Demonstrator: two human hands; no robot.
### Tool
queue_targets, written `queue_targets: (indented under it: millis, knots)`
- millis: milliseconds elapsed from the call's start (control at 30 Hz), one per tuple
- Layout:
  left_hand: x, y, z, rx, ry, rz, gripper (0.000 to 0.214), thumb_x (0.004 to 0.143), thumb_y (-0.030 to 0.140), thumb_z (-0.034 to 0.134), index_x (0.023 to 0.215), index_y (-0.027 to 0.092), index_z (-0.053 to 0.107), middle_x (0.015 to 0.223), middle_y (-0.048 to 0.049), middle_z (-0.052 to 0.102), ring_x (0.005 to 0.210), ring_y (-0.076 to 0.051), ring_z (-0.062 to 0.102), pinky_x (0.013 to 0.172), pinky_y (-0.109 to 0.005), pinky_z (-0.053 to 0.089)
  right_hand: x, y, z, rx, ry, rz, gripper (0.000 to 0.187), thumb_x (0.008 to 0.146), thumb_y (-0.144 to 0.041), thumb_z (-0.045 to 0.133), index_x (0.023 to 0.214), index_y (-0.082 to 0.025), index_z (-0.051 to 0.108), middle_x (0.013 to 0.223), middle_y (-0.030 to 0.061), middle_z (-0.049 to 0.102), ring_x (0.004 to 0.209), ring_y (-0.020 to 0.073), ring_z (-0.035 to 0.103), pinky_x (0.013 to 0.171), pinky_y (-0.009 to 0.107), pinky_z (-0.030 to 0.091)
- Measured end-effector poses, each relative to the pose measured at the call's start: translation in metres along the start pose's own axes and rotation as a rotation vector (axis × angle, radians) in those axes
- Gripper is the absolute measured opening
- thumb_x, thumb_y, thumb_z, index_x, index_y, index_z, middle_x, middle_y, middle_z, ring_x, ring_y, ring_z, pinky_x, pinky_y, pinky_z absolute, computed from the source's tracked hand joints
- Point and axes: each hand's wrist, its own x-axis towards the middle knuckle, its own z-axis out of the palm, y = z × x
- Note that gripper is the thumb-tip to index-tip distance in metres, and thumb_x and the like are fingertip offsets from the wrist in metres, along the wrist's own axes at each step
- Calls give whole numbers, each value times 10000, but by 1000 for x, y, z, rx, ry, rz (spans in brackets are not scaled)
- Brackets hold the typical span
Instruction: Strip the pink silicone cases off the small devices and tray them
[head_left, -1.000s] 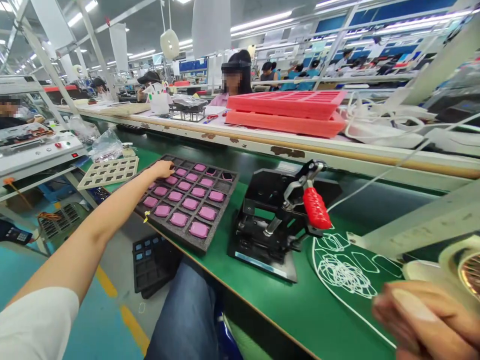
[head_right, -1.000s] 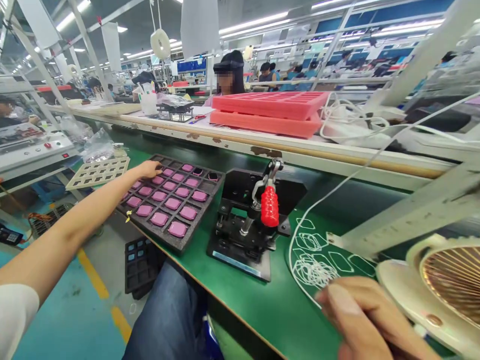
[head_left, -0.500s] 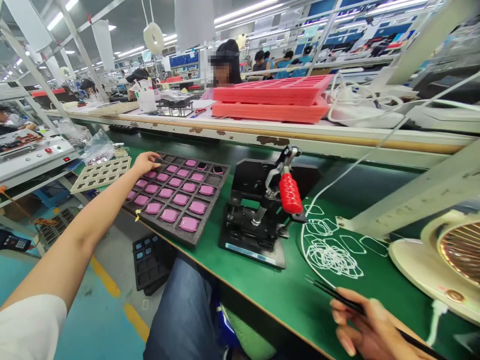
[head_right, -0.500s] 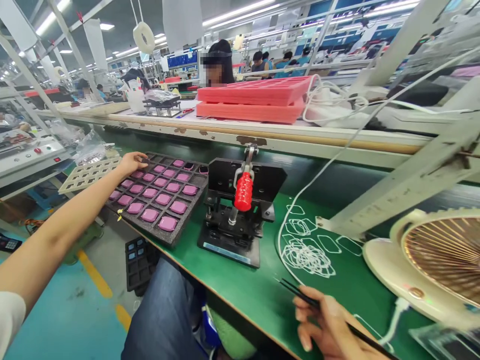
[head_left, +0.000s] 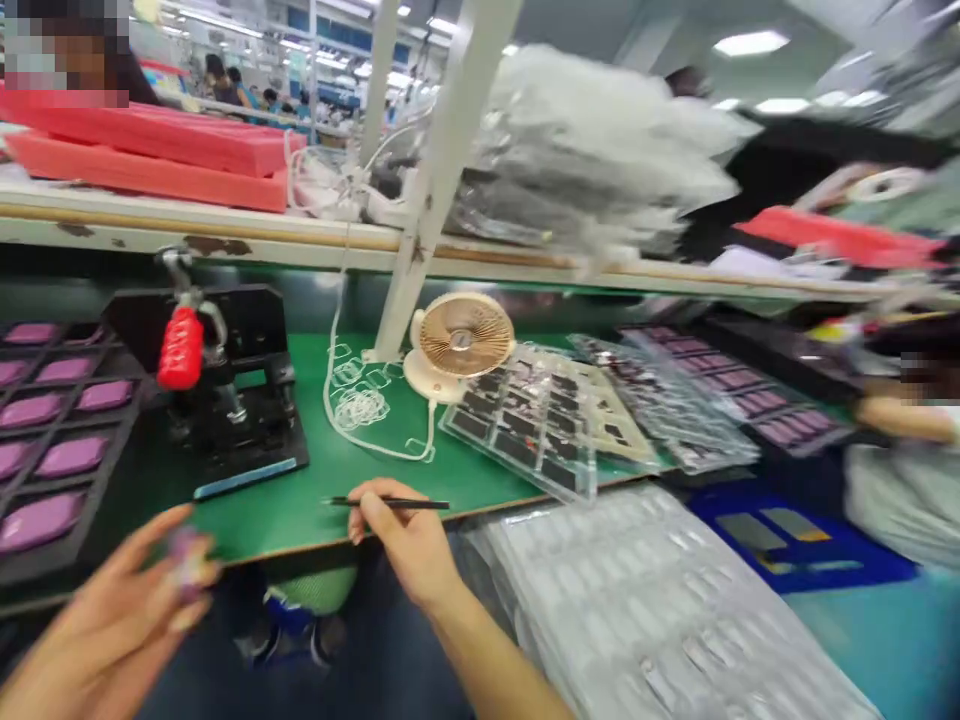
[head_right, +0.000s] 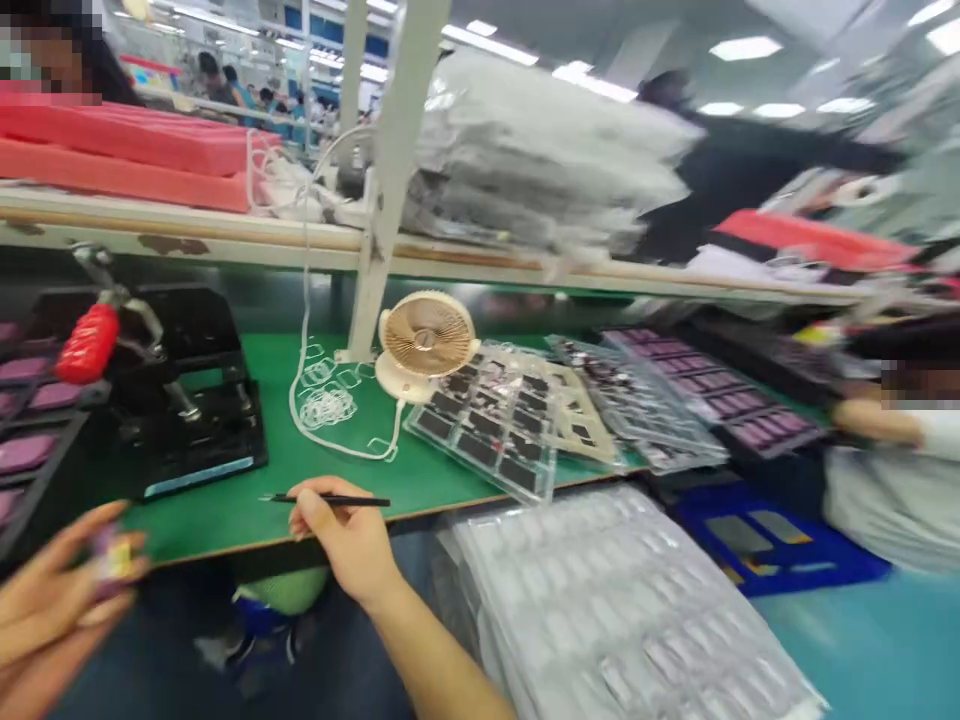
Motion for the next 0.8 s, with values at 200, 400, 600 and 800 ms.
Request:
queue_targets:
  millis: [200,400,600,800]
  knots:
    - [8,-60,35,-116,-169,-78,542,656,169,1016,1154,237,812,1004,-83,774,822,-161,703,649,-241,519,-12,3,0,-79,42,-169,204,981,-365,771,1139,-252,835,945,56,755,774,164,719,725,303,628]
    - [0,-57,54,-151,-300,-81,381,824,216,919,1176,204,775,1064,-95,745,905,-175,682,725,-271,506,-22,3,6,-231,32,-377,159,931,-233,816,1068,-298,865,946,65,772,808,181,744,666,271,633]
    - [-5,-51,45,-79,-328,-90,264,931,236,796,1187,188,755,1213,-169,764,1018,-279,743,785,-354,519,-20,10,7,-284,-5,-487,320,947,-100,748,1164,-319,833,1156,72,808,1072,255,780,942,437,670]
    - [-8,-53,32,91,-293,-5,290,978,315,775,1240,195,741,1221,-141,772,1019,-238,767,871,-337,582,-23,12,12,-441,-71,-622,475,889,21,742,1243,-291,789,1157,69,815,1151,302,763,1003,529,640]
